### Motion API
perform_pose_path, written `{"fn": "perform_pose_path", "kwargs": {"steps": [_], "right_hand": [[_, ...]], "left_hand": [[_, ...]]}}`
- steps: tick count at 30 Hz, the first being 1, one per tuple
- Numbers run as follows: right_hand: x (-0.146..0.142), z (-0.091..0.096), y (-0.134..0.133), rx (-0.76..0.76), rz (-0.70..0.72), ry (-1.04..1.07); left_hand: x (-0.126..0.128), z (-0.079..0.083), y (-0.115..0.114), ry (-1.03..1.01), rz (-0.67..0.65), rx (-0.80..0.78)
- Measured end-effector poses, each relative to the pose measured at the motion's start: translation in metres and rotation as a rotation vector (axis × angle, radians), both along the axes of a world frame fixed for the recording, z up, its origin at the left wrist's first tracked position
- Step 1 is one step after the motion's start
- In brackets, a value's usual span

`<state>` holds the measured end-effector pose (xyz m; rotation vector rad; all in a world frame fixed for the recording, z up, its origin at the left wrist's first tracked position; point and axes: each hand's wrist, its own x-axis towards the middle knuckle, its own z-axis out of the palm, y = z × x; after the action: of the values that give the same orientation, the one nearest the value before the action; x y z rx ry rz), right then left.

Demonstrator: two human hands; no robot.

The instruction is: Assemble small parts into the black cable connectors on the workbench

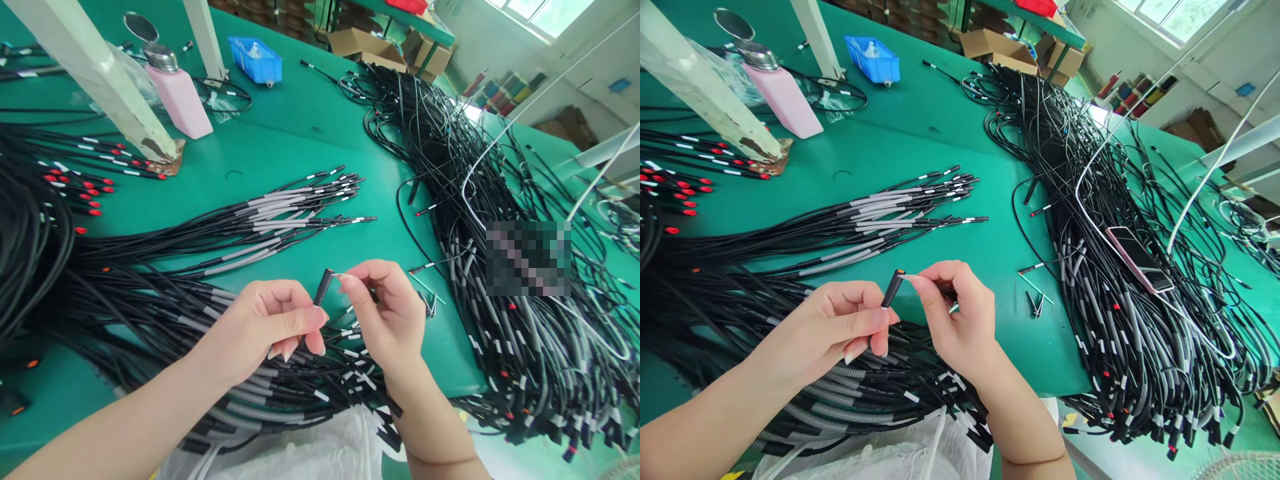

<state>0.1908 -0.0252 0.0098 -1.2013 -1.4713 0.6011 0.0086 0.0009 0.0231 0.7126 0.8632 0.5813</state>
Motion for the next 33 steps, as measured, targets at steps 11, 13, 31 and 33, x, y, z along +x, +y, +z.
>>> {"fn": "perform_pose_path", "kwargs": {"steps": [11,13,31,33], "right_hand": [[0.004,0.007,0.0,-0.001,0.057,-0.104],[0.005,0.008,0.0,-0.001,0.047,-0.076],[0.009,0.009,0.0,-0.249,0.199,0.376],[0.01,0.006,0.001,-0.269,0.307,0.434]], "left_hand": [[0.001,0.001,0.0,0.049,-0.019,0.039],[0.001,0.001,0.0,0.051,-0.02,0.041],[-0.002,-0.001,-0.001,0.059,-0.068,0.1],[-0.002,-0.002,-0.001,0.045,-0.11,0.135]]}}
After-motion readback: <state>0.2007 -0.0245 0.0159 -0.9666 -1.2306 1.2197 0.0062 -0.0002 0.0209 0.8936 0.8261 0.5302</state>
